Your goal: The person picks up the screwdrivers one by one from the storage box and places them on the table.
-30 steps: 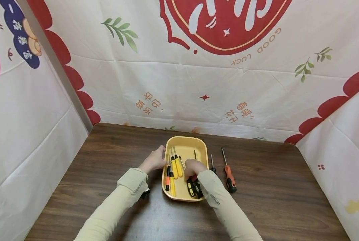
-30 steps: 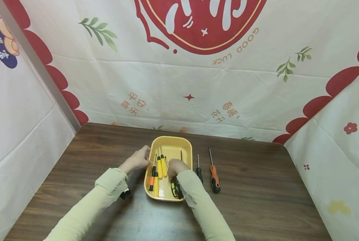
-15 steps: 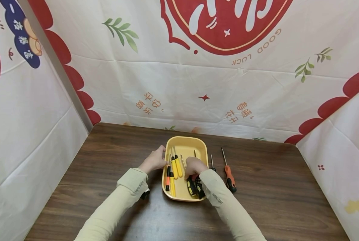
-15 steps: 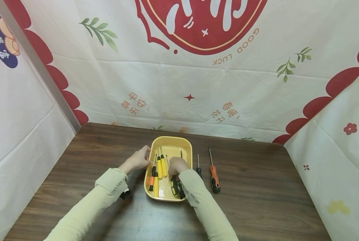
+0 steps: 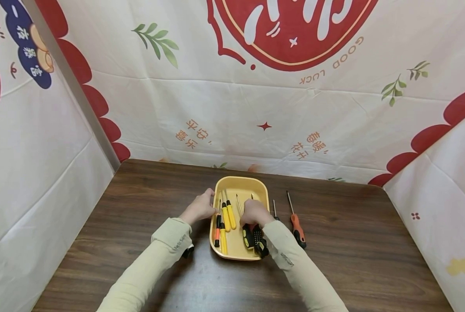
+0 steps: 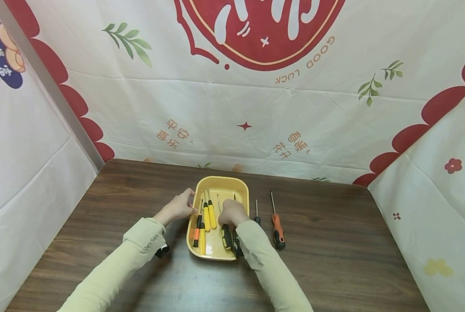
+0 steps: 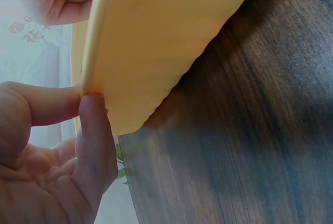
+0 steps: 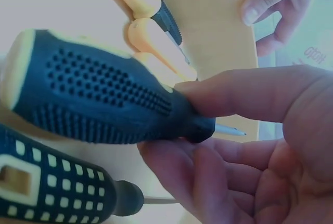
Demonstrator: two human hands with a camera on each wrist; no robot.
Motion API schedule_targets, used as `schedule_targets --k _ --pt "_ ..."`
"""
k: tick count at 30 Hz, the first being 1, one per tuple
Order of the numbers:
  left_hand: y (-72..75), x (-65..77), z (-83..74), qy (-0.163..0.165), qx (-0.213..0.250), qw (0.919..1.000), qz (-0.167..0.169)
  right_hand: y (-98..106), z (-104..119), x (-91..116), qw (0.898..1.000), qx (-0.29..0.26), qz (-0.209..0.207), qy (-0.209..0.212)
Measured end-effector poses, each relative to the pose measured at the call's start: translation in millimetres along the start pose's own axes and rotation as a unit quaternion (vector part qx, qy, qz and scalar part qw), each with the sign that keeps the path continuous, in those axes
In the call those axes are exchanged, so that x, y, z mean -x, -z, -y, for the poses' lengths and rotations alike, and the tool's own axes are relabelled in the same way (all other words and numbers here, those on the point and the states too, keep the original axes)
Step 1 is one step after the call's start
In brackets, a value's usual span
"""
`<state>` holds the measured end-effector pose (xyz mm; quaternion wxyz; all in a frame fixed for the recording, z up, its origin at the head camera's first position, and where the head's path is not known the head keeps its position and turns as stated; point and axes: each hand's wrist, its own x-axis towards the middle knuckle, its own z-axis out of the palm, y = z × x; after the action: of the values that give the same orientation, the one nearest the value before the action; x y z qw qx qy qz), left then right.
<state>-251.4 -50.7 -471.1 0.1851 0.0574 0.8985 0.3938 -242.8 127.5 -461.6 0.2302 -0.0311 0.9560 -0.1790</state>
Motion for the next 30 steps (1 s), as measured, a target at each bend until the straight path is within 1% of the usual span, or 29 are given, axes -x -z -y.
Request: schedule_targets --k 4,7,14,18,22,25,30 --pt "0.4 0.4 -0.4 0.001 -0.004 1.0000 0.000 3.2 -1.0 3.4 1.000 -0.001 -0.013 0.007" --pt "0.8 0.4 -0.6 0.002 -0.007 1.0000 0.000 6.2 -1.5 6.9 0.999 0.004 -0.033 0.018" --pt "0.7 0.3 -1.2 0.002 -0.008 1.0000 0.001 11.2 -4.4 13.3 0.998 -0.018 -0.059 0.031" --pt "0.2 0.1 -1.3 0.002 -0.007 1.0000 0.000 13.5 -6.7 15.6 0.996 -0.023 -0.079 0.041" --pt "0.5 0.0 -0.7 0.000 -0.004 1.0000 0.000 17.3 -8.7 19.0 0.993 -0.017 -0.102 0.054" --pt "0.6 0.2 -0.7 0.000 -0.002 1.0000 0.001 20.4 -9.8 22.1 0.992 -0.018 -0.113 0.061" --pt "0.7 0.3 -0.8 0.003 0.000 1.0000 0.002 26.7 -12.1 25.0 0.991 -0.029 -0.120 0.060"
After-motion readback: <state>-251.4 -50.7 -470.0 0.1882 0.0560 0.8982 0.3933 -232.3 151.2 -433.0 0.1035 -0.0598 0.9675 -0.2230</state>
